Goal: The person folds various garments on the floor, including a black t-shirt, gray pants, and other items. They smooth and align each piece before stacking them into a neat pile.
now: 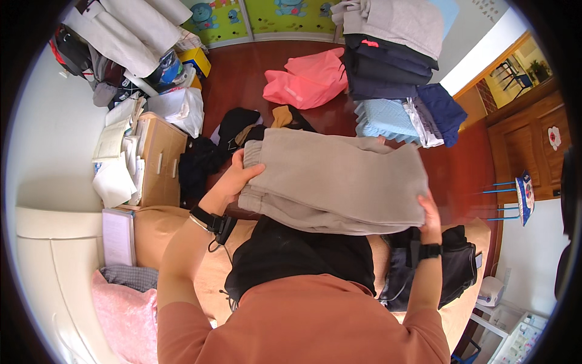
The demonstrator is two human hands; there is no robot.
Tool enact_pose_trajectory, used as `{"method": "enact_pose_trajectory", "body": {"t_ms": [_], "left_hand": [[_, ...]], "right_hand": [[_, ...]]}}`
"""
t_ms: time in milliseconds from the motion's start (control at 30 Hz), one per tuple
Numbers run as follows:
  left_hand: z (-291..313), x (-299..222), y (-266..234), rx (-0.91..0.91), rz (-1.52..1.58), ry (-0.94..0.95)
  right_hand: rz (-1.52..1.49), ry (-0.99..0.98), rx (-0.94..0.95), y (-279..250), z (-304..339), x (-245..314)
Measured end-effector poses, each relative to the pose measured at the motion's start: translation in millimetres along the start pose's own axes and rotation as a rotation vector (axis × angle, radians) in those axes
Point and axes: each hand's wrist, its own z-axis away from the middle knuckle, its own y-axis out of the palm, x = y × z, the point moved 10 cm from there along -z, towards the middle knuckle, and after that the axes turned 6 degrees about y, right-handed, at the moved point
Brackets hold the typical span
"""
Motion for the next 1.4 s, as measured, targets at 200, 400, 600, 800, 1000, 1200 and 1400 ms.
{"method": "enact_pose_trajectory", "body": {"t_ms": [200, 400, 600, 800, 1000, 1200, 1400], "left_hand": [[-13.1, -34.0, 60.4, 0.134, -0.155, 0.171], [-18.9, -12.6, 81.0, 0.203, -0.235, 0.172], [-4.6, 15.7, 50.4, 0.149, 0.223, -0.223], [-16.1, -11.2, 48.5, 0.189, -0.327, 0.203], [-26.3, -8.6, 55.3, 0.211, -0.311, 0.182], [-19.5, -28.5, 63.7, 0.183, -0.213, 0.171], [-25.6, -33.9, 43.8, 0.153, -0.558, 0.196]], "right_hand": [[-0.066, -0.191, 0.171, 86.0, 45.2, 84.4], [0.360, -0.015, 0.576, 255.8, 17.9, 21.5], [0.796, -0.044, 0.713, 334.6, 2.9, -77.1], [0.701, -0.208, 0.470, 264.7, -4.0, -35.0], [0.539, 0.016, -0.158, 127.5, -21.4, -36.6], [-0.225, 0.356, 0.286, 171.2, -9.8, -90.3], [-0.170, 0.277, 0.254, 178.1, -29.4, -75.5]]}}
